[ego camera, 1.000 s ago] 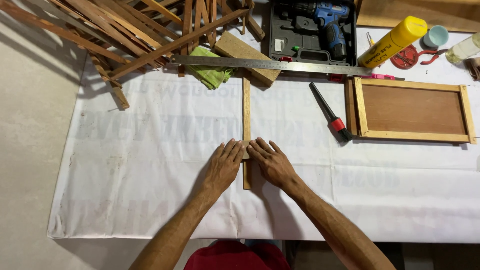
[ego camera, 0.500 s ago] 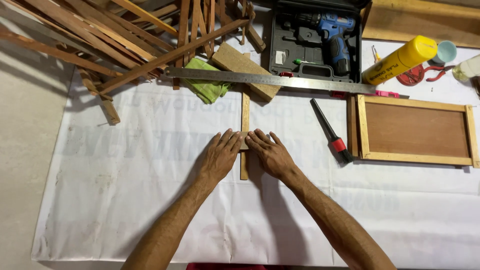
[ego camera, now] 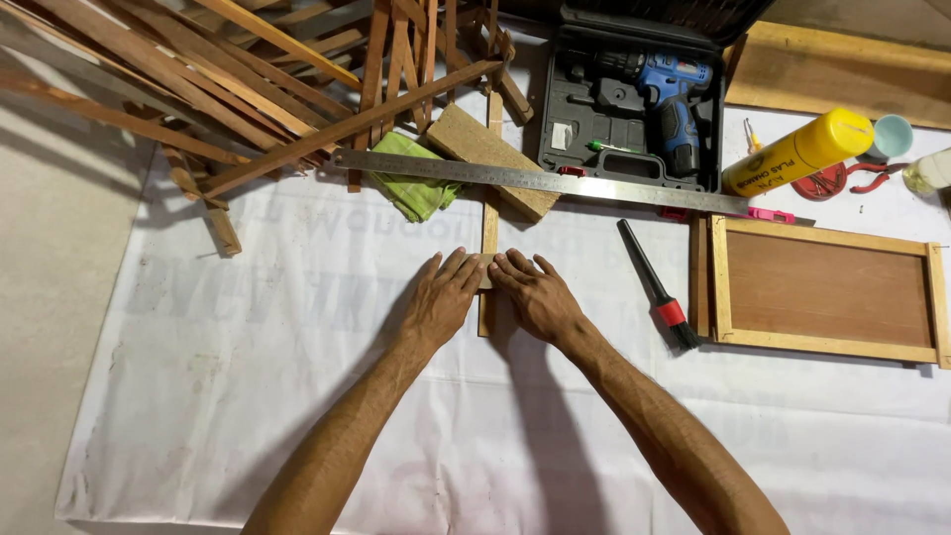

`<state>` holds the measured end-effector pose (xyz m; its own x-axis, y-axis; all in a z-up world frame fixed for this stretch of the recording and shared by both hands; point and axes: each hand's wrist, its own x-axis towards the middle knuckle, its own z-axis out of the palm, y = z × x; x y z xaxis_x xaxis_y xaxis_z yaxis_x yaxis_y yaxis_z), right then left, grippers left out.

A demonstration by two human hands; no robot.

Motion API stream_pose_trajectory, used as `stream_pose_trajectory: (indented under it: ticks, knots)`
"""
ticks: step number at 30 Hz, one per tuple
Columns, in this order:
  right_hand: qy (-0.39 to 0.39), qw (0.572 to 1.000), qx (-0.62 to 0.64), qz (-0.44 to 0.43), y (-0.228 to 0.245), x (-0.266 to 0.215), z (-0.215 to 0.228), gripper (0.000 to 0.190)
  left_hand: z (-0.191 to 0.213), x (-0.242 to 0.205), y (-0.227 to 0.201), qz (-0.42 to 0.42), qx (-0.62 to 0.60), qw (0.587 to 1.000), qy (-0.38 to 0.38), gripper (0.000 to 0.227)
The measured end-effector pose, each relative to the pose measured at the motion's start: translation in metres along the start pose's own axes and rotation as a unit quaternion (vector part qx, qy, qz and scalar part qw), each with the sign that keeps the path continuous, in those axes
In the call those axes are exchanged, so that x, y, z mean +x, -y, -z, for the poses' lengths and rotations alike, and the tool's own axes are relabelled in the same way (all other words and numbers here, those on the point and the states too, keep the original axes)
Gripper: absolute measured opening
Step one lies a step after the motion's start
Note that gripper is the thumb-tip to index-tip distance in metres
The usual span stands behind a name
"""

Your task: Assembling and measuring small wooden frame components using a tape measure and hand tools.

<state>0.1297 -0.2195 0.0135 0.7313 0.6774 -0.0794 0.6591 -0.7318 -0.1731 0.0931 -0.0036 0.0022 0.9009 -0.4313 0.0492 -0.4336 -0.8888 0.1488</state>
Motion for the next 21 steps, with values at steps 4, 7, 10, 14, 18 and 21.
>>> stream_pose_trajectory:
  ticks: [4, 7, 10, 14, 18, 21]
  knots:
    - [-0.001, 1.0, -0.004, -0.002, 0.026, -0.027, 0.002, 0.061, -0.001, -0.031, -0.016, -0.001, 0.007, 1.0, 0.009, 0.047]
    - [-0.001, 1.0, -0.007, -0.005, 0.049, -0.054, 0.0, 0.063, 0.0, -0.059, -0.032, -0.005, 0.002, 1.0, 0.019, 0.047]
    - [-0.014, 1.0, 0.008, -0.006, 0.069, -0.08, -0.005, 0.061, -0.004, -0.086, -0.046, -0.014, -0.014, 1.0, -0.021, 0.046]
    - [-0.009, 0.997, 0.069, -0.032, 0.084, -0.113, 0.01, 0.05, 0.013, -0.105, -0.067, -0.049, -0.017, 0.997, -0.051, 0.036]
    - [-0.032, 0.99, 0.107, -0.086, 0.069, -0.152, 0.026, 0.047, 0.029, -0.087, -0.094, -0.091, -0.038, 0.99, -0.104, 0.03]
    - [-0.068, 0.987, 0.049, -0.135, 0.04, -0.181, 0.035, 0.05, 0.044, -0.06, -0.12, -0.129, -0.044, 0.981, -0.137, 0.033]
